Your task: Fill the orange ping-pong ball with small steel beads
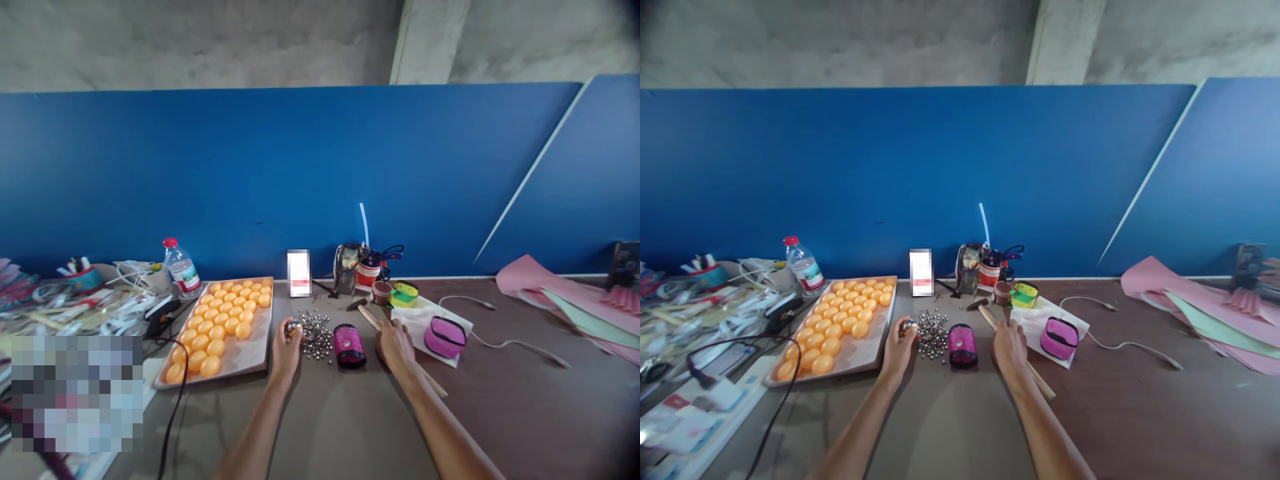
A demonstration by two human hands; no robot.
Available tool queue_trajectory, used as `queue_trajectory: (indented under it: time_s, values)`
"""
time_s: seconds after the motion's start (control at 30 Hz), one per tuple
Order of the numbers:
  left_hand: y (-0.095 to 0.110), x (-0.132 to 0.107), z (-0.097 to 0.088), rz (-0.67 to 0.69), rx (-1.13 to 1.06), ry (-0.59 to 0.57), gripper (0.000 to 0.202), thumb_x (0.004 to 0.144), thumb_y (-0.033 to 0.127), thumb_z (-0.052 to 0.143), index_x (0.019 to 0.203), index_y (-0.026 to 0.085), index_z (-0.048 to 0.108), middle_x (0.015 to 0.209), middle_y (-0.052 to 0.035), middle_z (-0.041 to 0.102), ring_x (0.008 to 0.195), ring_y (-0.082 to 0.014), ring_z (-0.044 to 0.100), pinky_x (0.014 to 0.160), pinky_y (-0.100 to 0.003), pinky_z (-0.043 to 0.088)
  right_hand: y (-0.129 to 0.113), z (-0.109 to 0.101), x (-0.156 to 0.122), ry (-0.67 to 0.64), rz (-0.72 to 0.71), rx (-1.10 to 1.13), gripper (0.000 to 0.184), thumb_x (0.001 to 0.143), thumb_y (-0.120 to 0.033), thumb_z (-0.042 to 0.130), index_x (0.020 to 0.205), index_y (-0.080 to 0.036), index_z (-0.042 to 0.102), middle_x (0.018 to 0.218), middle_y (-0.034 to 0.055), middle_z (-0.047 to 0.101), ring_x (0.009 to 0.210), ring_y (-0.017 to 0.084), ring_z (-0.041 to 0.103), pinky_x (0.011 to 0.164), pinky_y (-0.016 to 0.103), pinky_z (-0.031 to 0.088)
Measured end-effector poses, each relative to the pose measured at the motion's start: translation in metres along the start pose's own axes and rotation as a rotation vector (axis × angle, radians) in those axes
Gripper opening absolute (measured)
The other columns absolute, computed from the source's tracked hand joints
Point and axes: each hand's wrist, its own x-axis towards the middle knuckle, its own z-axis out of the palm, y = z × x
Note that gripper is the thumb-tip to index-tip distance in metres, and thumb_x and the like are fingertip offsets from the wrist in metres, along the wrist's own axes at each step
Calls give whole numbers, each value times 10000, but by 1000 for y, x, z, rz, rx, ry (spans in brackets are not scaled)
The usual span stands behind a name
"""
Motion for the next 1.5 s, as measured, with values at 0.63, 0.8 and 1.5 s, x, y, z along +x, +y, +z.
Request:
queue_trajectory:
  time_s: [0.63, 0.8, 1.5]
  values:
    - [3, 0, 0, 13, 38, -4, 430, 694, 431, 626, 1014, 150, 567, 789, -40, 634, 645, -172, 632, 666, -311, 499, -31, -9, -17, -224, -457, 413, 635, 735, -272, 591, 1333, -167, 404, 1287, 123, 497, 1200, 254, 456, 1041, 405, 338]
    - [-2, 2, 0, 6, 18, -7, 444, 697, 440, 631, 1026, 151, 556, 824, -44, 629, 653, -165, 631, 657, -298, 504, -24, -3, -9, 98, -283, 304, 632, 759, -432, 589, 1301, -161, 408, 1213, 156, 513, 1142, 297, 475, 969, 446, 382]
    - [0, -1, 2, 4, -27, -20, 414, 708, 412, 620, 1015, 144, 544, 719, -9, 613, 635, -154, 606, 647, -297, 493, -37, -16, -23, 323, -490, 238, 605, 795, -342, 541, 1348, -172, 364, 1399, 175, 335, 1303, 347, 300, 1024, 574, 285]
